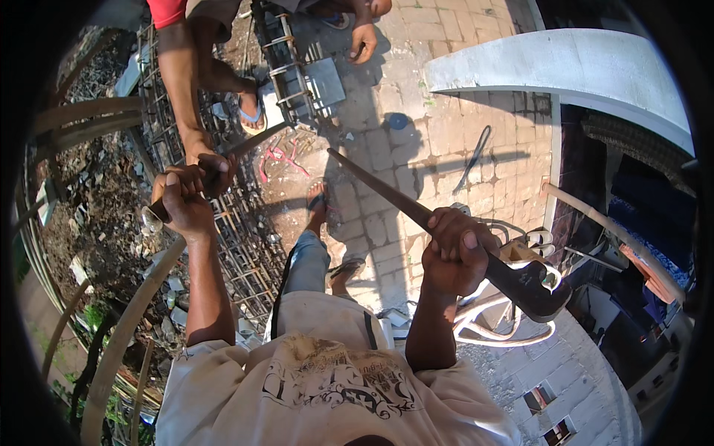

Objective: The person uses a metal bar to bend a long metal rod against a rebar cage, then uses an angle grinder to cut the rod. The person repeats the bending and cutting process on additional rods.

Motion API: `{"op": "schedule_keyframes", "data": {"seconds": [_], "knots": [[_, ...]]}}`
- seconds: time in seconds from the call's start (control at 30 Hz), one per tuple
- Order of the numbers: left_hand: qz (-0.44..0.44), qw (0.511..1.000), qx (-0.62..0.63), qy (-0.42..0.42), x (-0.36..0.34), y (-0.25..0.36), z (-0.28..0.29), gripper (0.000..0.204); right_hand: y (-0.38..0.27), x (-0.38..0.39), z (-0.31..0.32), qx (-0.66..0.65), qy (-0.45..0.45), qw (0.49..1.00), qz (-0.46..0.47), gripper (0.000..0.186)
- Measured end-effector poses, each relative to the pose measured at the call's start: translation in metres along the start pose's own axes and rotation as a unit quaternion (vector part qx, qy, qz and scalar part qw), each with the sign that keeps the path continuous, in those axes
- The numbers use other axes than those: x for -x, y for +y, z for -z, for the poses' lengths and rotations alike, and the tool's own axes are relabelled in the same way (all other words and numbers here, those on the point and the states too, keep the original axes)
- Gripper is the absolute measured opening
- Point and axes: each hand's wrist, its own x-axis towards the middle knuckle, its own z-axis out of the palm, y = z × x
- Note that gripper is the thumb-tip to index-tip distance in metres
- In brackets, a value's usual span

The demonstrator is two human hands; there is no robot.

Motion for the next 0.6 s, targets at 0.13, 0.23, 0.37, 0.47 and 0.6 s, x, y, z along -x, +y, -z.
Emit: {"op": "schedule_keyframes", "data": {"seconds": [0.13,0.23,0.37,0.47,0.6], "knots": [[-0.005,0.998,-0.024,-0.057,0.004,0.006,-0.015,0.03,0.004,0.026,0.006,0.004,0.018,1.0,-0.009,0.031],[0.045,0.963,-0.054,0.26,-0.012,0.024,-0.033,0.029,-0.006,0.053,0.008,0.06,0.065,0.994,-0.06,0.029],[0.019,0.899,-0.022,0.438,-0.018,0.048,-0.032,0.026,-0.01,0.094,0.024,0.123,0.068,0.988,-0.058,0.028],[-0.025,0.976,-0.012,0.216,0.011,0.036,-0.009,0.025,0.009,0.114,0.044,0.115,0.061,0.989,-0.065,0.029],[0.006,0.98,-0.175,0.093,0.063,-0.021,0.026,0.026,0.049,0.132,0.072,0.269,0.073,0.944,-0.176,0.031]]}}
